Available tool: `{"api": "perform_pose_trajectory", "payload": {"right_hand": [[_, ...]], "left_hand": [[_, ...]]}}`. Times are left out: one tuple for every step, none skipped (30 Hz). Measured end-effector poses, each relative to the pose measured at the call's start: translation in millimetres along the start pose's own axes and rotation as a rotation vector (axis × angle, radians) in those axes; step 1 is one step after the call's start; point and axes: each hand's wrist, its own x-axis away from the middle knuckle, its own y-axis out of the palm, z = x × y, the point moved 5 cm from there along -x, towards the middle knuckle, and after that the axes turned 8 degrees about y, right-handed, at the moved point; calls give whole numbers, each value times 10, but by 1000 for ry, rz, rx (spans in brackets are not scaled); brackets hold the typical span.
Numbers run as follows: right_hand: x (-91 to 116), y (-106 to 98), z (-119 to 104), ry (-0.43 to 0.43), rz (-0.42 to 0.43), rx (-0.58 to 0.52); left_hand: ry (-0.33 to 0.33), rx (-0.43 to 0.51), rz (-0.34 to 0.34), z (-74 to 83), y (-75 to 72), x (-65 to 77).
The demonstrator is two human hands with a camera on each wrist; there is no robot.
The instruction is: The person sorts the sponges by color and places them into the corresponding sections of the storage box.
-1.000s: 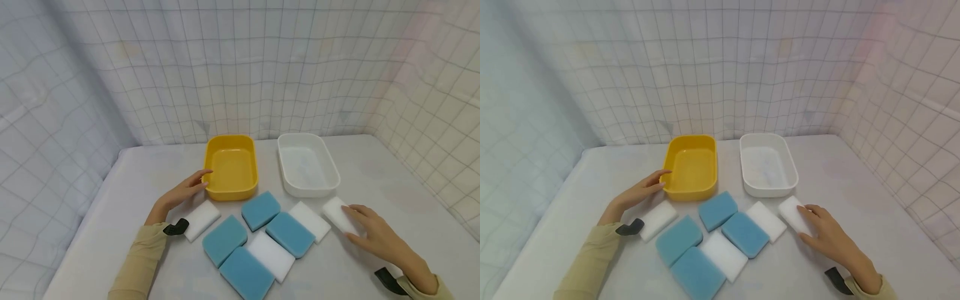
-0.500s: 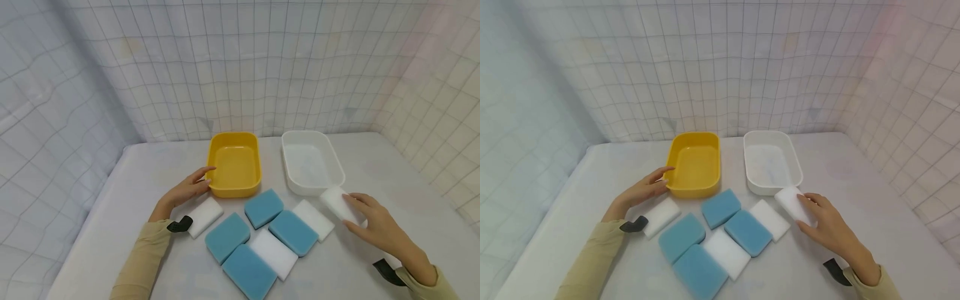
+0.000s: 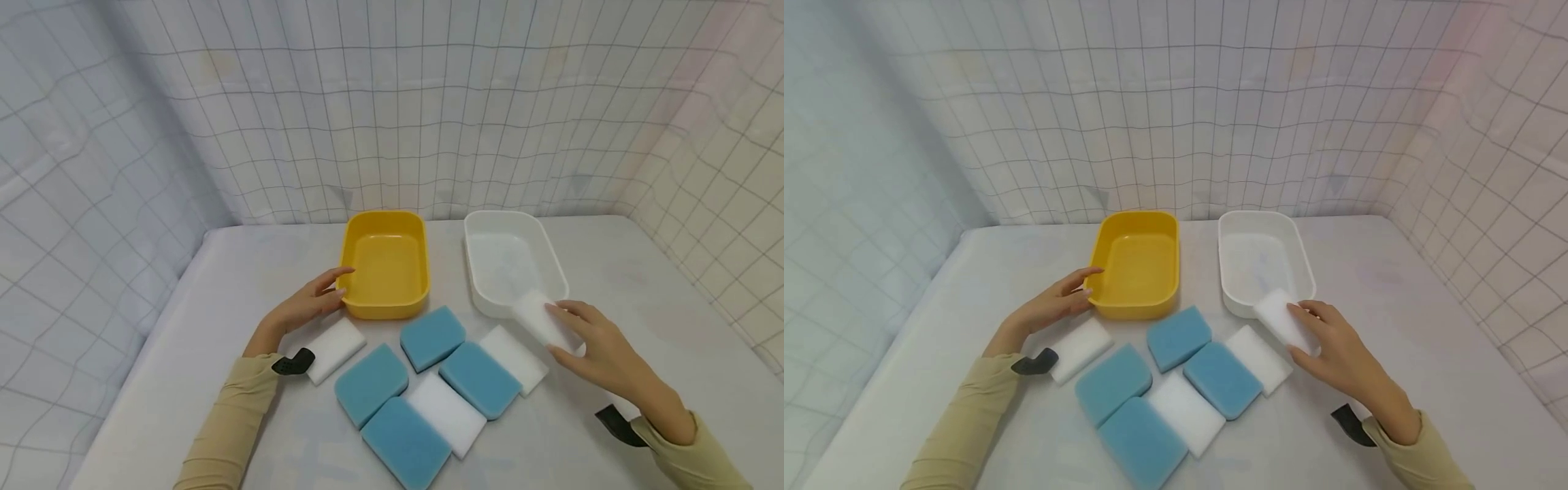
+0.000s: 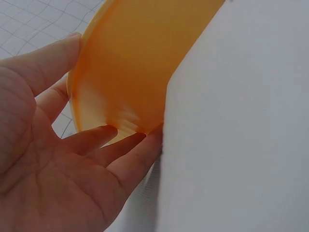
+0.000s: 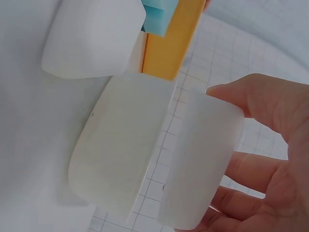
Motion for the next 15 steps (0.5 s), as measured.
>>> {"api": "perform_pose_trajectory", "payload": {"right_hand": [[-23,3,-6,-5,1,-2],[-44,6,-13,-9,0,-2],[-66,11,-20,-10,-2,-1],[-87,18,-26,-7,-7,0],[-105,26,-33,-3,-14,0],[-120,34,-41,1,-20,1],[-135,42,-50,6,-26,2],[-148,51,-58,10,-31,3],[-161,63,-66,14,-36,3],[-173,73,-76,17,-42,1],[-185,85,-86,19,-47,1],[-198,98,-95,21,-52,1],[-213,112,-102,25,-60,2],[-228,126,-110,25,-65,2],[-247,140,-119,24,-71,4]], "left_hand": [[0,2,0,4,1,4],[2,2,0,10,3,7],[4,3,2,14,5,10],[6,7,3,19,8,10],[10,12,4,23,12,10],[14,19,4,25,17,8],[19,26,5,28,21,6],[26,32,5,29,25,3],[32,38,5,26,26,0],[37,44,5,22,27,-3],[39,48,7,16,26,-6],[41,51,8,11,25,-8],[39,53,10,5,23,-6],[38,54,13,-1,21,-4],[32,58,15,-7,20,0]]}}
